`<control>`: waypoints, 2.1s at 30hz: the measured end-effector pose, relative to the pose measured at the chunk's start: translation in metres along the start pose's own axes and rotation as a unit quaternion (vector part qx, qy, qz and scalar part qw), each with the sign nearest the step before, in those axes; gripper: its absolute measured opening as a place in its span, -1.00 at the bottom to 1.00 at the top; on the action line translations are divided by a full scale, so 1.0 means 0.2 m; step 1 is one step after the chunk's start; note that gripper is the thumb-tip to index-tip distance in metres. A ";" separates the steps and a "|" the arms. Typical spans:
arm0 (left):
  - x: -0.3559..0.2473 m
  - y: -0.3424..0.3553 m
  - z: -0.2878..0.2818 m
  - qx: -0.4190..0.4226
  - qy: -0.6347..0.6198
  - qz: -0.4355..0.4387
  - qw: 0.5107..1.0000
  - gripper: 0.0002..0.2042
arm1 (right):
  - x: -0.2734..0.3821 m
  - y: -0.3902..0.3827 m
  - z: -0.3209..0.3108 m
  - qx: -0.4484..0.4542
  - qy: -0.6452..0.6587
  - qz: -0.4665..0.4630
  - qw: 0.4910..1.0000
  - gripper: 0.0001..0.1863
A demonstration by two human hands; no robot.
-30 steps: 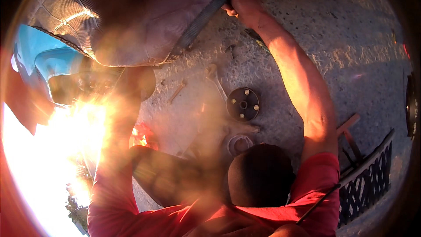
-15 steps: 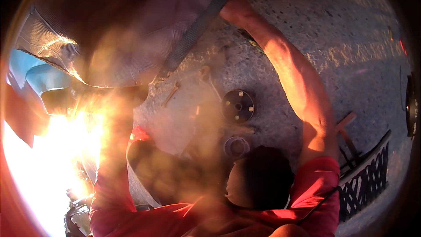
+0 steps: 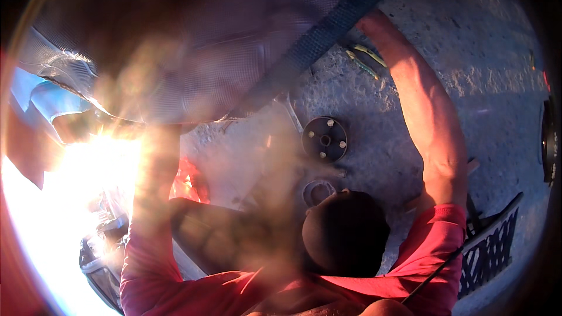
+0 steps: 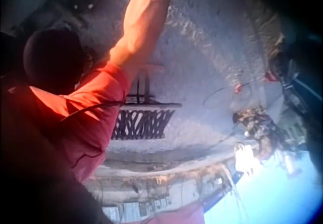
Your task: The person removes the wheel from a three-wheeled vehicle and uses a hammer, wrenches, and pliers to disassemble the brake components on the axle. They handle the wheel, brake shoe, and various bolts while working on the ground.
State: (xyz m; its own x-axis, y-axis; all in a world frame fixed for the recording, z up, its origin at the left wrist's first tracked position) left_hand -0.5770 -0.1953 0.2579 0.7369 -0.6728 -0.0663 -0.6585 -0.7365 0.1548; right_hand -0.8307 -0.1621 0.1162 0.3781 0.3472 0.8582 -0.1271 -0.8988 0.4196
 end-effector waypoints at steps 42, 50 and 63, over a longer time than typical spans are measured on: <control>0.06 0.04 0.10 0.056 -0.128 -0.131 0.981 -0.58 | -0.15 0.02 0.04 -0.004 0.020 0.001 1.000 -0.58; 0.14 0.13 0.20 0.086 -0.121 -0.141 0.979 -0.56 | -0.19 0.00 0.01 -0.009 0.014 0.010 1.000 -0.58; 0.18 0.07 0.19 -0.065 0.187 0.282 0.939 -0.77 | -0.09 -0.09 0.21 -0.113 0.227 0.003 0.967 -0.57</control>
State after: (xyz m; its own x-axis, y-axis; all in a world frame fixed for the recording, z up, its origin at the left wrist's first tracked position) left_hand -0.5658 -0.2331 0.2205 0.2943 -0.8636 0.4093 -0.9539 -0.2389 0.1818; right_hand -0.7960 -0.1638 0.0812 -0.0576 0.4700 0.8808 -0.3445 -0.8374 0.4243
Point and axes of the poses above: each hand's wrist, its own y-axis towards the middle knuckle, its own z-axis out of the palm, x = y × z, the point moved 5 cm from there along y, towards the middle knuckle, and after that the axes turned 8 degrees about -z, right-handed, at the moved point
